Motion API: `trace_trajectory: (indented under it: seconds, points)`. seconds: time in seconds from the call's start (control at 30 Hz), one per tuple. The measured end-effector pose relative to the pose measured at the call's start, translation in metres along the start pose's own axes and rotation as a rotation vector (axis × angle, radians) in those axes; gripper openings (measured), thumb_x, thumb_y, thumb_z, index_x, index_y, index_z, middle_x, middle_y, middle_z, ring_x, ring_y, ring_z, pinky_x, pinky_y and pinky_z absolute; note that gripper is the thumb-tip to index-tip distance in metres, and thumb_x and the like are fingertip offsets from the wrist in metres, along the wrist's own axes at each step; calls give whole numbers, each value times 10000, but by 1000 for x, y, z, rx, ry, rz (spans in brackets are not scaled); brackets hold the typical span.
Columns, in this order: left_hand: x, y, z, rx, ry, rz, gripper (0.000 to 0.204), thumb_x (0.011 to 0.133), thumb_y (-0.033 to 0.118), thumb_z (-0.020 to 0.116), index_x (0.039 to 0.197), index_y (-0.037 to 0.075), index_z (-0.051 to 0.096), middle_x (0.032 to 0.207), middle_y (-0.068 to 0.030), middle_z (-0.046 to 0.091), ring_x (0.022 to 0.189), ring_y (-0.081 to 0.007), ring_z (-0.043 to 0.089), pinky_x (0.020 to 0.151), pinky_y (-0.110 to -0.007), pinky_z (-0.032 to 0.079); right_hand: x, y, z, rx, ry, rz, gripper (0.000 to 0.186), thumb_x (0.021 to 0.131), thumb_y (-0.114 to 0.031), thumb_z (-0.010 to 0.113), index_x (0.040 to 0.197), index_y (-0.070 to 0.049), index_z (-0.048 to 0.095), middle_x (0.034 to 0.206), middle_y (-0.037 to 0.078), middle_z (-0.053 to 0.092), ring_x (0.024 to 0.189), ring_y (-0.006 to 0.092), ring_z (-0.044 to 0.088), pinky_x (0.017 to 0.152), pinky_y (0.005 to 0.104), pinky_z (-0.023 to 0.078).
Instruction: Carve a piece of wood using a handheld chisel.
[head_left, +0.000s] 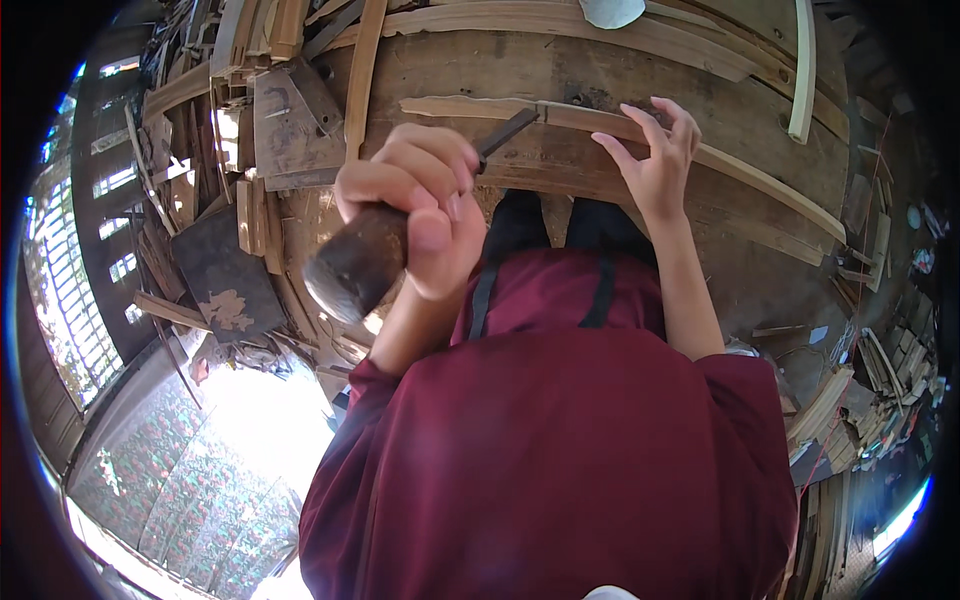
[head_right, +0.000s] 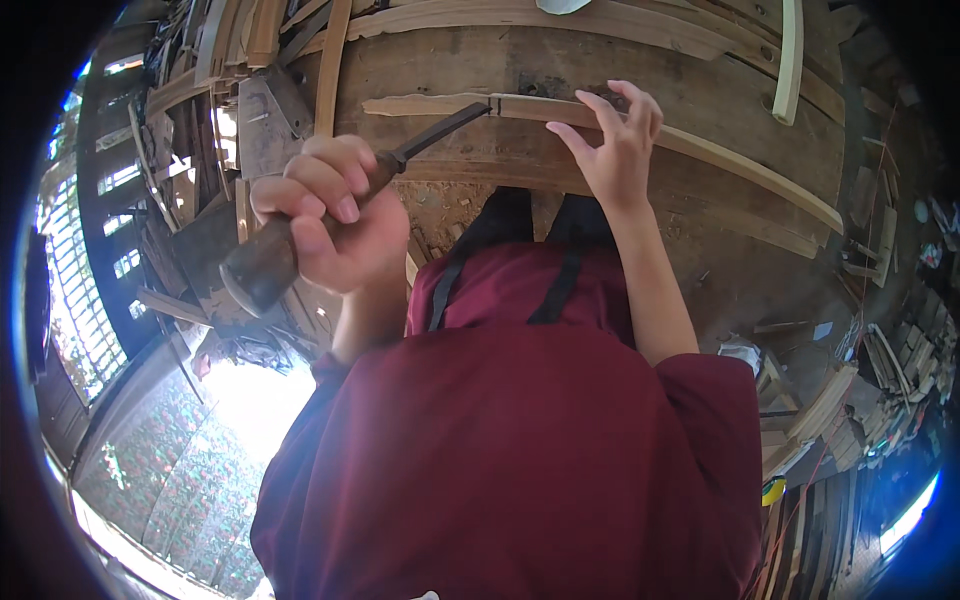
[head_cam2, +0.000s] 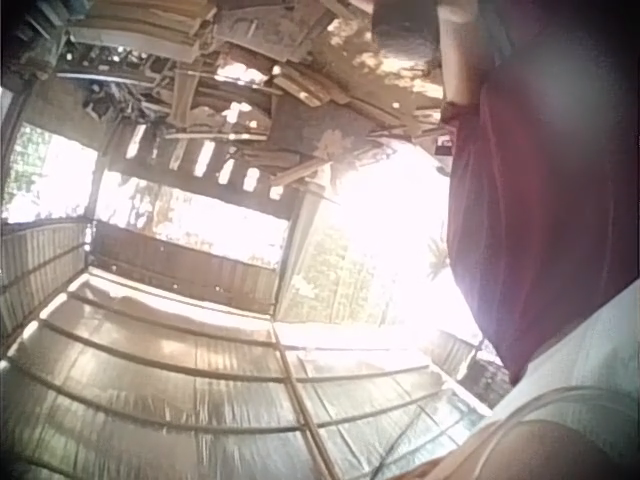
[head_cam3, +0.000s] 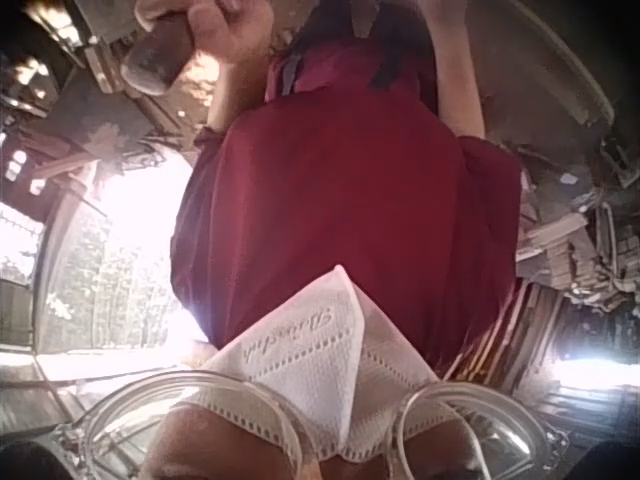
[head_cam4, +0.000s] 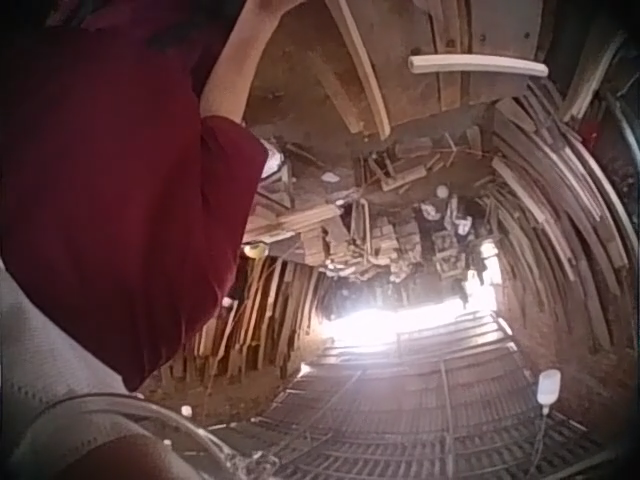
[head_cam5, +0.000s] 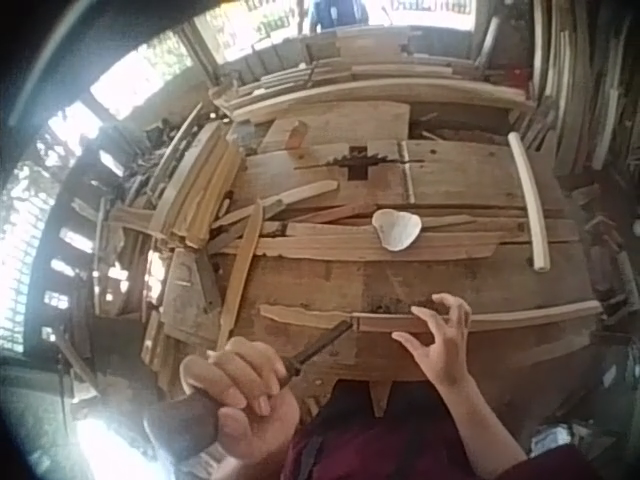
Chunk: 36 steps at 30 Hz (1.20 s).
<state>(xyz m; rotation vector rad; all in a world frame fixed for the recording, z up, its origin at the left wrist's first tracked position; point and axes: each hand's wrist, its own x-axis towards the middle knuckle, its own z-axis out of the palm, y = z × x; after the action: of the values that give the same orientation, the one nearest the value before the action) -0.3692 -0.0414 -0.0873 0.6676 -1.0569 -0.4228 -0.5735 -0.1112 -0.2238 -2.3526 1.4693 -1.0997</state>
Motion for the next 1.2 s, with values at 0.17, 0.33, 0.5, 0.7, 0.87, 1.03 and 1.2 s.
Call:
trace_trajectory:
  seconds: [0.17, 0.33, 0.5, 0.7, 0.87, 1.03, 1.2]
  points:
    - [17, 2, 9, -49, 118, 26, 152, 936, 92, 514, 840, 88, 395, 523, 11, 384, 450, -95, 406, 433, -266, 396, -9, 19, -8, 1, -3, 92, 397, 656, -314, 875, 969, -118, 731, 1078, 64, 581, 1045, 266, 529, 919, 388, 442]
    - [14, -12, 17, 11, 166, -12, 155, 934, 54, 494, 836, 82, 378, 522, 6, 390, 451, -91, 392, 445, -252, 387, -6, 16, -7, 20, 38, 55, 380, 635, -297, 878, 933, -108, 737, 940, 30, 610, 932, 235, 565, 845, 358, 474]
    - [-1, -18, 16, 96, 275, -61, 161, 931, 47, 514, 884, 89, 366, 566, -14, 429, 491, -112, 448, 488, -261, 425, -7, 17, -3, 44, 41, 59, 383, 632, -302, 879, 931, -108, 737, 935, 31, 610, 926, 233, 565, 835, 358, 477]
    - [2, -7, 8, 175, -173, 41, 340, 807, 5, 690, 1019, 75, 434, 719, -50, 552, 642, -195, 587, 584, -306, 526, -8, 19, -4, 36, 34, 57, 379, 636, -304, 876, 927, -107, 734, 932, 30, 609, 923, 230, 563, 831, 357, 477]
    - [19, 0, 21, 170, -497, 36, 409, 742, -66, 713, 1055, 86, 499, 674, -41, 570, 556, -180, 578, 516, -283, 503, -6, 16, -7, 36, 44, 54, 374, 642, -300, 874, 928, -106, 731, 929, 31, 607, 922, 234, 564, 832, 358, 475]
    - [23, -13, 6, -18, -228, 75, 224, 899, 50, 623, 1061, 94, 475, 627, -26, 538, 497, -153, 524, 448, -276, 435, -8, 16, -5, 43, 24, 74, 388, 630, -307, 877, 927, -107, 728, 929, 31, 604, 936, 240, 562, 840, 363, 470]
    - [40, -5, -41, -238, 240, -96, 116, 837, 47, 502, 894, 144, 531, 571, 45, 459, 463, -84, 434, 445, -251, 394, -5, 14, -12, 53, -41, 89, 385, 675, -261, 859, 995, -100, 715, 989, 53, 613, 973, 259, 564, 873, 372, 463]
